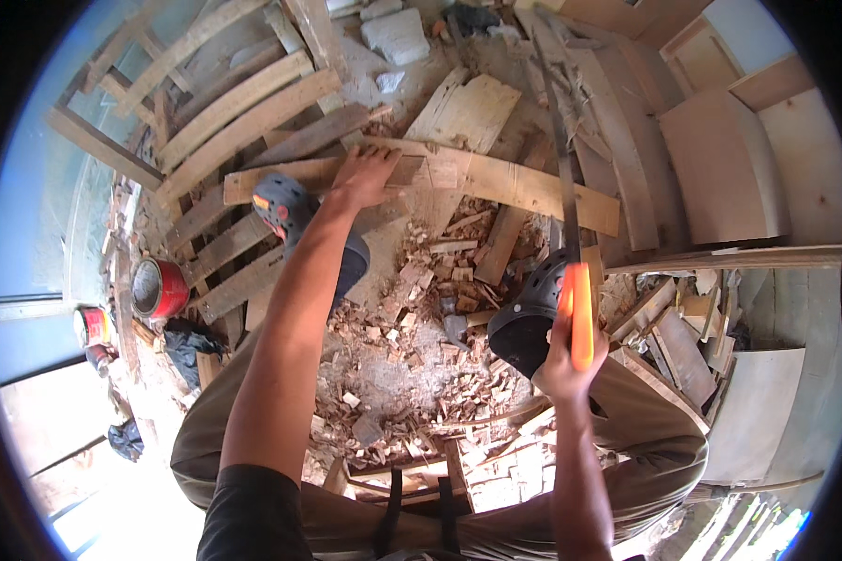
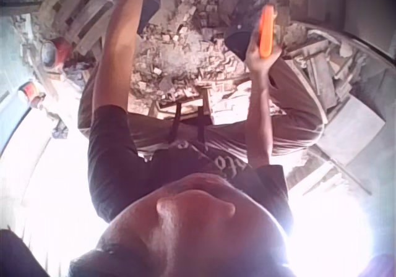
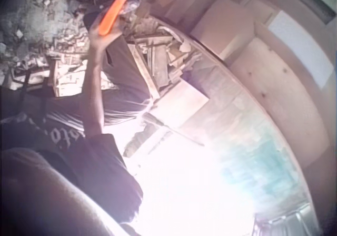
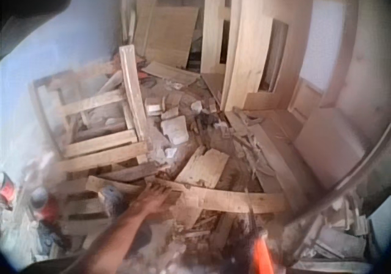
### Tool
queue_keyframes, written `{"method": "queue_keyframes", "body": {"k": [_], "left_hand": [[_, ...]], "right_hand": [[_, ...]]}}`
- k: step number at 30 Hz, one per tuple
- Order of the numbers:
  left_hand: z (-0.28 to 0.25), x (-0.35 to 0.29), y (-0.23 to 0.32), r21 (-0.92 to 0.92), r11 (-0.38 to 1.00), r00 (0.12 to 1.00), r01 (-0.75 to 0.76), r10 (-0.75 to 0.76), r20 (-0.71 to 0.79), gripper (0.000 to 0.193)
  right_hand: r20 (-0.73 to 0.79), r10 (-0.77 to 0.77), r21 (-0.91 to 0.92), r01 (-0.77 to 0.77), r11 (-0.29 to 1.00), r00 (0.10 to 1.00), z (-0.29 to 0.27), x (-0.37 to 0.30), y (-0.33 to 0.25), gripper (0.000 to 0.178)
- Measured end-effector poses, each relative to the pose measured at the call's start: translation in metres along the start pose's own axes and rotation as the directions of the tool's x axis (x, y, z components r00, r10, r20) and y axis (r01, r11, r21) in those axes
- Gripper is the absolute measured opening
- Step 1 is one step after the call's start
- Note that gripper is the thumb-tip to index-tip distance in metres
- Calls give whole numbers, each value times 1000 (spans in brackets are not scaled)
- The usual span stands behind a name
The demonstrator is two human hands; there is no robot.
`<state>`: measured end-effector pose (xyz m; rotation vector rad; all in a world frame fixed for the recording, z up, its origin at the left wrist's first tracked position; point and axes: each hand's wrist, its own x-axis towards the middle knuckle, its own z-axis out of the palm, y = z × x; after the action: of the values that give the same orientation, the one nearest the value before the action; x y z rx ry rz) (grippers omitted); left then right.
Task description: The person sits on the floor and uses a hand saw to cut a small piece of wood. They then switch to a knife to shave and shape the wood piece, repeatedly adjusting its position.
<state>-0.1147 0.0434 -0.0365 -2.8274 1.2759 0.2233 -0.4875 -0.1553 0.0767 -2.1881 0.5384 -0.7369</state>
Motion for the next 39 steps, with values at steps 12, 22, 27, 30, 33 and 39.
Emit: {"method": "queue_keyframes", "body": {"k": [12,22,27,30,33,39], "left_hand": [[-225,-55,-46,-746,645,971,-165,-28,-238,83],[-312,-161,19,-580,626,680,-522,-105,-725,71],[-311,-214,64,-590,536,553,-604,-251,-795,68],[-280,-244,100,-722,340,610,-603,-387,-692,72],[-227,-254,124,-777,243,655,-581,-428,-623,76],[-133,-282,145,-912,230,711,-341,-571,-410,84]], "right_hand": [[551,-1,-649,429,629,835,3,151,125,43],[648,154,-544,312,778,745,-74,218,63,27],[511,-212,-295,402,867,833,-128,216,-7,23],[435,-312,-235,442,866,844,-121,175,-1,18],[398,10,-368,150,918,917,-97,113,62,16],[219,450,-432,-328,840,866,-34,-39,157,51]]}}
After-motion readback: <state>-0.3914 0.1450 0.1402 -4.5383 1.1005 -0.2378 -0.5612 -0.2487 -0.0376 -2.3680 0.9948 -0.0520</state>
